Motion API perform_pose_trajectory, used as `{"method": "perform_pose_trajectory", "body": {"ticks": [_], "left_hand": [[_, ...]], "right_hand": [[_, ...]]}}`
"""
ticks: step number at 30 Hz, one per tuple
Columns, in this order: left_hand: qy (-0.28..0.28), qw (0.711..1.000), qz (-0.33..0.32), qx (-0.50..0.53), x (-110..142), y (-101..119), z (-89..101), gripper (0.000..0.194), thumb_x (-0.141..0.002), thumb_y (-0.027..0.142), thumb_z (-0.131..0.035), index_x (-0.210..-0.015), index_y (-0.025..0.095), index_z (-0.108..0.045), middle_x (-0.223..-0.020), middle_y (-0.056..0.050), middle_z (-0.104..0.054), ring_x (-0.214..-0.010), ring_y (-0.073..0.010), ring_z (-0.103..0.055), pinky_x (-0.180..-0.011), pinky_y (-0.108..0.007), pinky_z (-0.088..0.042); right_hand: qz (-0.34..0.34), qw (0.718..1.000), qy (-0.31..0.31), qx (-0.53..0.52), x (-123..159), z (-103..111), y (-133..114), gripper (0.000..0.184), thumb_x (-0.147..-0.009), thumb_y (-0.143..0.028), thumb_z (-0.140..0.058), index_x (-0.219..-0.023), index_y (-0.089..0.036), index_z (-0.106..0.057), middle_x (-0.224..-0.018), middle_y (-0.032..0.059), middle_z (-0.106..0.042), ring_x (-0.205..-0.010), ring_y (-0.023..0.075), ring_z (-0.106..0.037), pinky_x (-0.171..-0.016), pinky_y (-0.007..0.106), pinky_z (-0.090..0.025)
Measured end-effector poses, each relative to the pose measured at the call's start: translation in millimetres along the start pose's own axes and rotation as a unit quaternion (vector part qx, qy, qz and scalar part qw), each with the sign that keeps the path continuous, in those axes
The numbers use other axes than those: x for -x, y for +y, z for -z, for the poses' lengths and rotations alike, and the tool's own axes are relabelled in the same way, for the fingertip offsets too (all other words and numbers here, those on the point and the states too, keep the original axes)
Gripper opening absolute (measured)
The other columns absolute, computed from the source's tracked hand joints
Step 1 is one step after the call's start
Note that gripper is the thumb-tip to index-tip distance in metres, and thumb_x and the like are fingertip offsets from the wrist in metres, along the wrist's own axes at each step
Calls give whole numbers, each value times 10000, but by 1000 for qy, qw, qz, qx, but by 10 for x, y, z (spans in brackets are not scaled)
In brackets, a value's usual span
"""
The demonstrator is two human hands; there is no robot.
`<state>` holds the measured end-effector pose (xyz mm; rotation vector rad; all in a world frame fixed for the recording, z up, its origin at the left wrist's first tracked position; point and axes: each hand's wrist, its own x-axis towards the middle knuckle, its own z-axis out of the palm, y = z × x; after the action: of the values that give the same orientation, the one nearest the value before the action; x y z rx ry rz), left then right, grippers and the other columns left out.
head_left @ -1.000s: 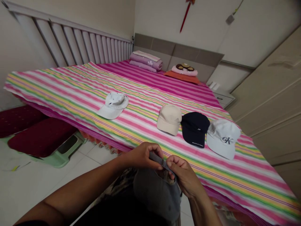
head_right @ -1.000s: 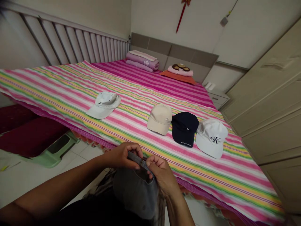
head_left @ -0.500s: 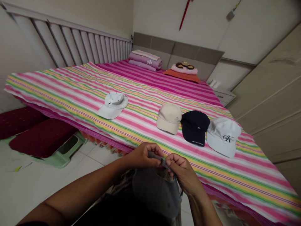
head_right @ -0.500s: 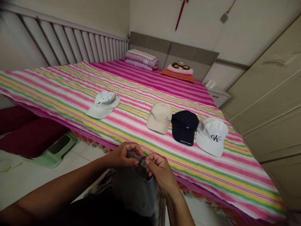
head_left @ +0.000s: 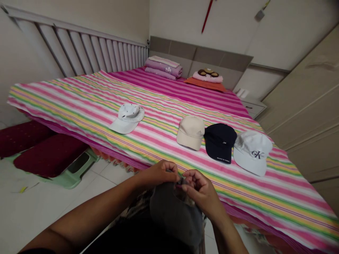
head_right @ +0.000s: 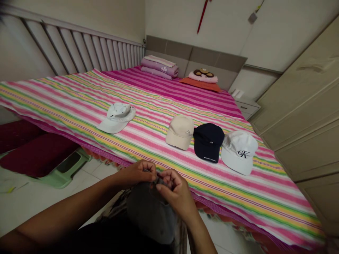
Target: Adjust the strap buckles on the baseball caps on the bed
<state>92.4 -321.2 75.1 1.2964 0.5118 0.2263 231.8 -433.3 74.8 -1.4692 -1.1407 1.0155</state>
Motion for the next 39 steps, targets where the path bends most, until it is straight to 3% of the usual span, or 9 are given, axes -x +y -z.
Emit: {"method": "perform_pose_trajectory", "body": {"ticks": [3,7,12,19,22,24,28,35,39], "left_hand": [[1,999,6,42,-9,-6,-6,191,-581,263,-650,-594,136,-508,-475,63,-441,-419,-35,-319,-431,-185,-214],[3,998,5,67,-5,-1,-5,170,-565,227,-656,-580,131,-516,-464,61,-445,-400,-30,-319,-416,-183,-205],[-4,995,-5,96,-2,-13,-4,127,-562,182,-649,-571,119,-539,-464,44,-477,-397,-33,-351,-415,-181,-219],[-5,988,-15,154,-36,-78,-20,114,-553,143,-641,-556,125,-529,-472,37,-497,-398,-45,-399,-418,-175,-260],[-1,985,-26,173,-46,-88,-24,113,-538,116,-639,-544,122,-526,-490,32,-507,-419,-50,-423,-433,-175,-285],[-4,983,-31,183,-46,-78,-22,117,-530,109,-640,-534,122,-524,-515,20,-528,-440,-64,-456,-454,-187,-315],[-5,982,-25,189,-35,-52,-10,115,-509,99,-631,-508,119,-517,-559,-6,-565,-458,-90,-501,-485,-218,-352],[-8,984,-19,177,-36,-51,8,101,-520,100,-621,-513,125,-523,-531,-16,-570,-482,-114,-530,-496,-225,-359],[-21,984,-12,178,-54,-61,-10,101,-527,94,-613,-513,127,-518,-506,-21,-569,-498,-125,-543,-505,-225,-362]], "right_hand": [[51,993,8,102,25,-55,-30,269,-661,-226,-647,-915,-214,-559,-711,-24,-550,-648,129,-499,-585,236,-393],[103,972,32,209,44,-92,-90,173,-706,-208,-596,-877,-219,-581,-783,5,-620,-681,153,-539,-615,254,-407],[148,952,61,259,50,-103,-113,138,-721,-215,-589,-859,-213,-590,-756,6,-638,-640,147,-554,-589,244,-412],[143,946,100,274,61,-155,-100,120,-724,-253,-592,-833,-203,-593,-692,4,-612,-583,138,-516,-569,250,-388],[86,975,70,194,39,-122,-60,194,-701,-291,-625,-867,-206,-571,-657,-14,-555,-571,130,-483,-546,247,-364],[26,997,8,74,18,-62,-15,301,-694,-372,-634,-926,-205,-537,-616,-34,-511,-550,123,-463,-525,241,-348],[-71,989,-93,-94,3,78,87,352,-797,-502,-467,-830,-163,-557,-582,-12,-527,-540,121,-462,-548,253,-344],[-118,962,-43,-242,59,148,82,364,-753,-493,-541,-632,-152,-574,-522,-2,-523,-492,106,-434,-499,228,-312],[-116,966,-57,-224,65,185,39,333,-718,-464,-603,-649,-139,-591,-516,-10,-507,-487,91,-407,-498,221,-290]]}}
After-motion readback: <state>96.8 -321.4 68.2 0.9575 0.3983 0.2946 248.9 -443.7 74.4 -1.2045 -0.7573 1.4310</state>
